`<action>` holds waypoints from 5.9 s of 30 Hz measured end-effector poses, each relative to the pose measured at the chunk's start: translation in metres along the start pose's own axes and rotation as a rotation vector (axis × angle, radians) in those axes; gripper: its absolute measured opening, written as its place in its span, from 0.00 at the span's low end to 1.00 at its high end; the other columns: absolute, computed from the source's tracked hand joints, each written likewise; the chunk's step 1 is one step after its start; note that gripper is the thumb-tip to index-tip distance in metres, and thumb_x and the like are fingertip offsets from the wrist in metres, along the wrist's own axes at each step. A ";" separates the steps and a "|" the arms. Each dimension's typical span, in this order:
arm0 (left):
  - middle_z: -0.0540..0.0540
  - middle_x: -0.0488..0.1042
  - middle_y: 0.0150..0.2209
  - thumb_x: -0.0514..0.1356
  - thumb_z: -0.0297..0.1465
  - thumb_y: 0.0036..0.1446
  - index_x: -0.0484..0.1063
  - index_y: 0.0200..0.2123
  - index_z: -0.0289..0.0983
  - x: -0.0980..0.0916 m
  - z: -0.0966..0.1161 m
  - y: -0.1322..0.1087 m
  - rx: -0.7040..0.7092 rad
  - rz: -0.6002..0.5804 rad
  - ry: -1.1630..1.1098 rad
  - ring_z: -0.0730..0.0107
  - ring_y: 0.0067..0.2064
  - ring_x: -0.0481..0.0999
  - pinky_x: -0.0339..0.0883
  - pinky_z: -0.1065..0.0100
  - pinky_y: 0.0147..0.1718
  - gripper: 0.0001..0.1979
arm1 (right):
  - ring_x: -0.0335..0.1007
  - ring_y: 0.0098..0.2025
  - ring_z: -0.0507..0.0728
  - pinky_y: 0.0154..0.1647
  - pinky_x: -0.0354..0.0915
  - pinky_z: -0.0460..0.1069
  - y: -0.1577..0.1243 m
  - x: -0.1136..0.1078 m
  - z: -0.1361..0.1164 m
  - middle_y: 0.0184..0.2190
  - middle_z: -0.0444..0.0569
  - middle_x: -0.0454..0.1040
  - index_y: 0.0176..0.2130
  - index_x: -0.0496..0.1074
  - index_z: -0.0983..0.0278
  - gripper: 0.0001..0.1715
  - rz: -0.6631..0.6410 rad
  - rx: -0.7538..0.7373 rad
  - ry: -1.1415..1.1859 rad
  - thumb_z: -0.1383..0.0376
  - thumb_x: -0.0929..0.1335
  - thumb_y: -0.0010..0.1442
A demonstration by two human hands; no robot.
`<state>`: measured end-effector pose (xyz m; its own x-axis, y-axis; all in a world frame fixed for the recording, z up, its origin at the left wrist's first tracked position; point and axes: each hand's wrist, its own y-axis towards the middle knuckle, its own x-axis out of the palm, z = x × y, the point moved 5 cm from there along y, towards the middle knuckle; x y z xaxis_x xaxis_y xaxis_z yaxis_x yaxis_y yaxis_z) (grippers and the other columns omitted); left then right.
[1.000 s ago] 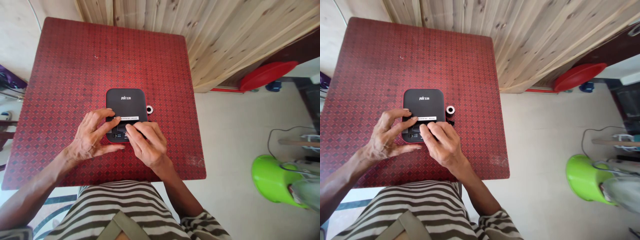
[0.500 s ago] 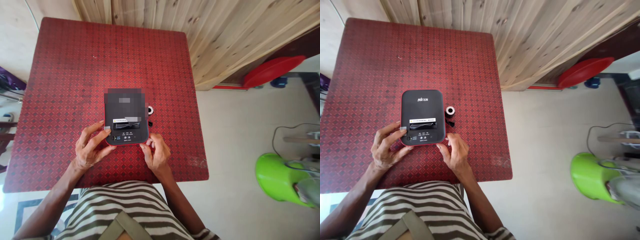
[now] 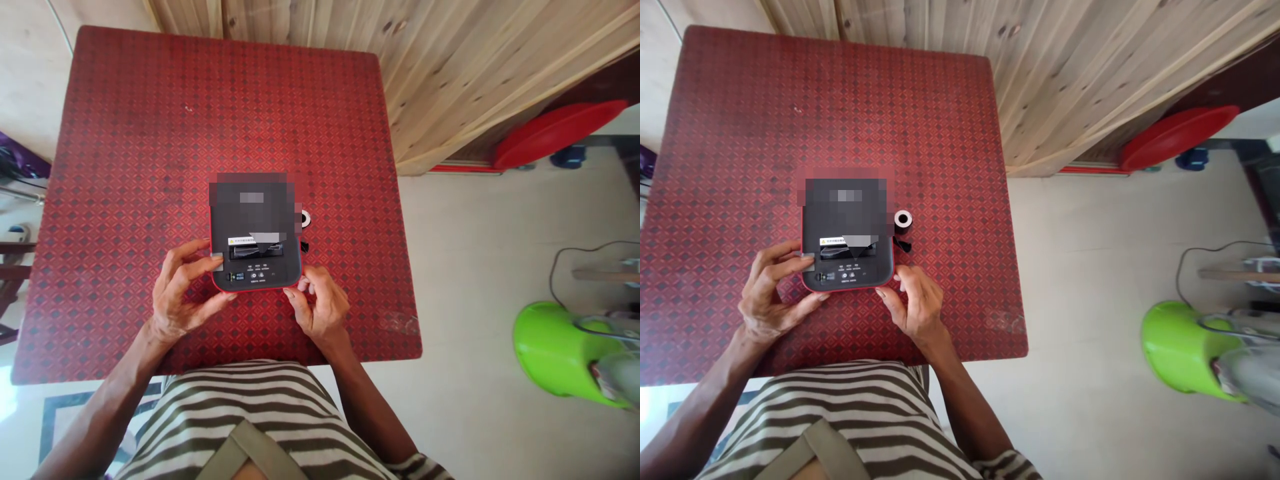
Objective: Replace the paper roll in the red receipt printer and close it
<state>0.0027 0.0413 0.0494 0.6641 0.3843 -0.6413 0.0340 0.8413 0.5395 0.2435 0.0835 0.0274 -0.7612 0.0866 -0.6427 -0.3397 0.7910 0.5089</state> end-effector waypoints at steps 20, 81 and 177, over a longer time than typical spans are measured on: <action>0.39 0.75 0.56 0.72 0.35 0.59 0.70 0.61 0.42 0.006 -0.002 -0.006 0.069 0.085 0.017 0.58 0.53 0.79 0.79 0.58 0.49 0.29 | 0.80 0.38 0.57 0.36 0.70 0.50 0.141 0.036 -0.046 0.43 0.55 0.83 0.49 0.79 0.67 0.15 -0.769 -0.209 -0.423 0.73 0.64 0.73; 0.41 0.74 0.55 0.75 0.42 0.53 0.68 0.62 0.45 0.011 -0.009 -0.003 0.130 0.103 0.127 0.55 0.53 0.77 0.76 0.53 0.48 0.36 | 0.78 0.45 0.56 0.48 0.72 0.53 0.055 -0.006 0.055 0.48 0.52 0.81 0.51 0.77 0.63 0.14 -0.578 0.055 0.442 0.67 0.70 0.65; 0.39 0.74 0.57 0.67 0.46 0.63 0.68 0.63 0.43 -0.008 0.000 0.005 0.021 0.000 0.031 0.55 0.56 0.78 0.78 0.54 0.53 0.30 | 0.76 0.49 0.59 0.58 0.72 0.58 0.123 0.003 -0.041 0.50 0.53 0.83 0.56 0.77 0.65 0.19 -0.722 -0.365 0.104 0.77 0.65 0.69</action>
<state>-0.0023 0.0430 0.0573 0.6408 0.3960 -0.6577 0.0503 0.8333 0.5506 0.1767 0.1562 0.1119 -0.3268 -0.4405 -0.8362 -0.9112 0.3816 0.1551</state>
